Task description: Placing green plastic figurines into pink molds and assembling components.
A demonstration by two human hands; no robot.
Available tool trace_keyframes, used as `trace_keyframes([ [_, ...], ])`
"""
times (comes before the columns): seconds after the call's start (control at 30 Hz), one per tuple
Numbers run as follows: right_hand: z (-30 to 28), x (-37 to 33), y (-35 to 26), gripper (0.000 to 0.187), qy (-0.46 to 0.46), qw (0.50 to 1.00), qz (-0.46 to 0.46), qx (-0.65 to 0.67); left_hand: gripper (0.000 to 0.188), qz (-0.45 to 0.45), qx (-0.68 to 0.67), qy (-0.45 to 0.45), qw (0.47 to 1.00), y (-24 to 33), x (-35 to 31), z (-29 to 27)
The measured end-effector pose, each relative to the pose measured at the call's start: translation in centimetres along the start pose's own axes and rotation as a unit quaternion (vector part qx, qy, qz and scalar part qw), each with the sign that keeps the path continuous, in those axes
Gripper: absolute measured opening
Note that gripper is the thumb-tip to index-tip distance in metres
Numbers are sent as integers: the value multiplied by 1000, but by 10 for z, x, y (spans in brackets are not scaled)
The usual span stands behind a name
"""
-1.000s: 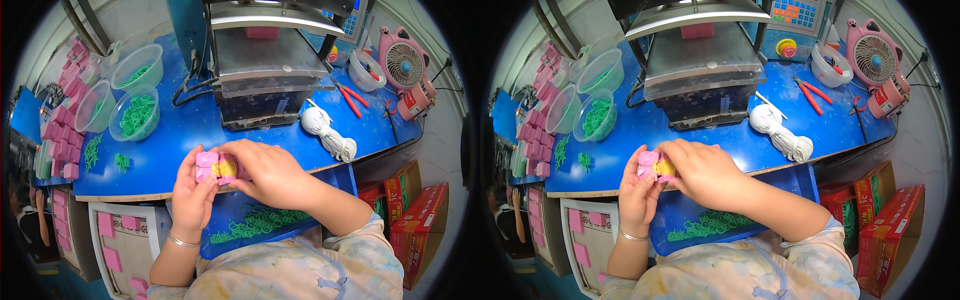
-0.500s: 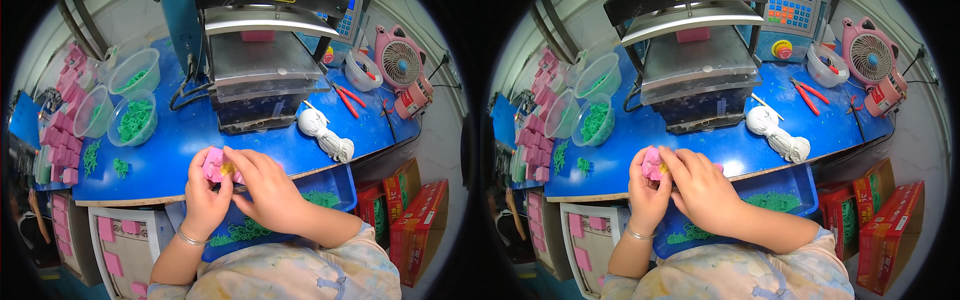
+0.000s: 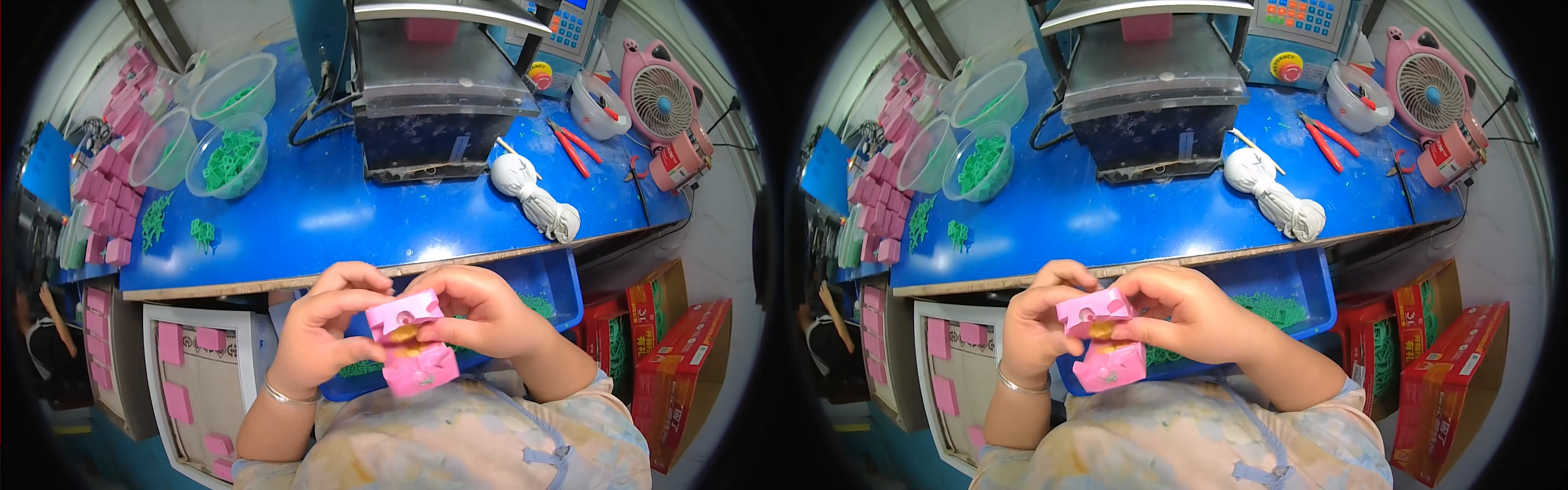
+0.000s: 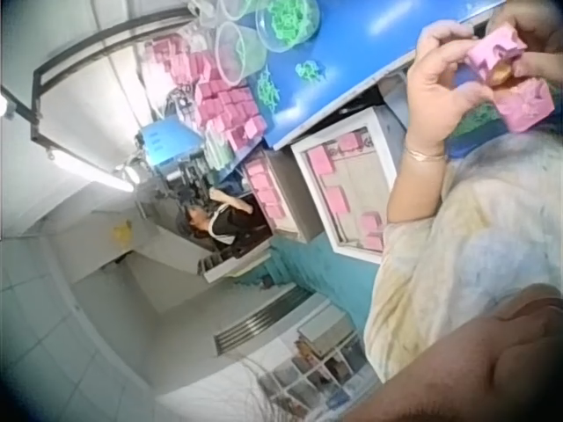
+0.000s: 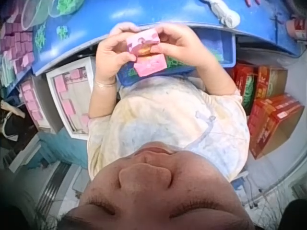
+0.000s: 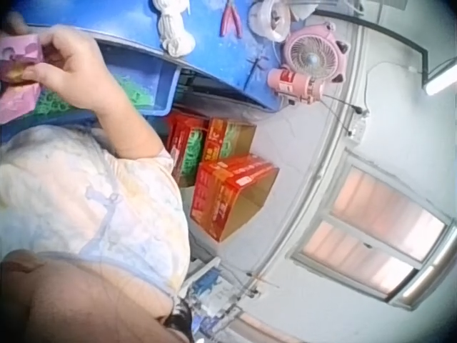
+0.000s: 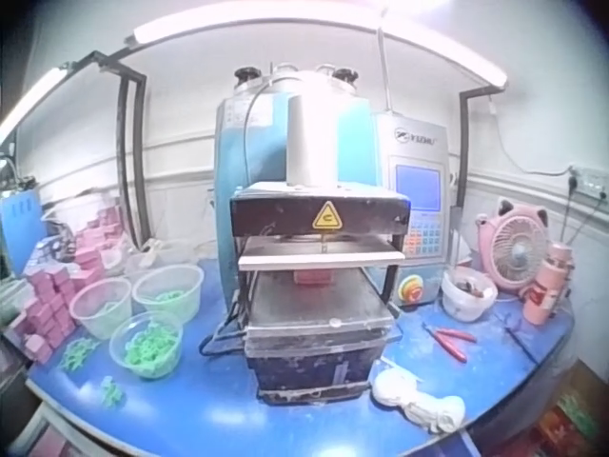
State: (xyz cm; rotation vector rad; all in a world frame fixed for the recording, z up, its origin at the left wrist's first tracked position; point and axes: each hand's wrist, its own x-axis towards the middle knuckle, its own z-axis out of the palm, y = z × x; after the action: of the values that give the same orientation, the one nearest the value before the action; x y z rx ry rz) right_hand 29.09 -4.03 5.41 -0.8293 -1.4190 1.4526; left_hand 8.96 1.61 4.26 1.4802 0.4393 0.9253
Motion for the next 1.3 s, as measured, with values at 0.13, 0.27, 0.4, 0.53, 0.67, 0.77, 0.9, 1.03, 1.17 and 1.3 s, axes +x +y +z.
trace_keyframes([
  [0.13, 3, -5, 6, 28, -42, 997, -32, 55, 48, -11, -195, -82, 977, -15, -8, 4],
  [0.27, 6, -8, 7, 26, -30, 998, -47, 13, 48, -19, -184, -82, 979, -10, -13, 12],
  [0.4, 7, -13, 14, 29, 35, 990, -83, -105, 45, -91, -181, -67, 977, 6, -16, 26],
  [0.53, 14, -17, 19, 30, 75, 976, -124, -162, 44, -102, -205, -37, 973, 5, -23, 31],
  [0.67, 9, -20, 22, 26, 177, 953, -121, -212, 41, -132, -162, 11, 978, -1, -26, 25],
  [0.77, 8, -20, 9, 32, 74, 986, -143, -50, 40, -117, -152, 42, 981, -7, -25, 22],
  [0.9, 10, -15, 3, 30, 74, 960, -157, -218, 54, -160, -282, 20, 946, -9, -24, 24],
  [1.03, 14, -14, 3, 29, 112, 964, -105, -219, 65, -116, -238, -27, 964, -8, -30, 28],
  [1.17, 23, -15, 7, 25, 154, 957, -80, -234, 58, -106, -144, 13, 984, -13, -36, 33],
  [1.3, 23, -15, 11, 31, 171, 951, -89, -243, 53, -54, -99, 33, 993, -14, -38, 35],
])
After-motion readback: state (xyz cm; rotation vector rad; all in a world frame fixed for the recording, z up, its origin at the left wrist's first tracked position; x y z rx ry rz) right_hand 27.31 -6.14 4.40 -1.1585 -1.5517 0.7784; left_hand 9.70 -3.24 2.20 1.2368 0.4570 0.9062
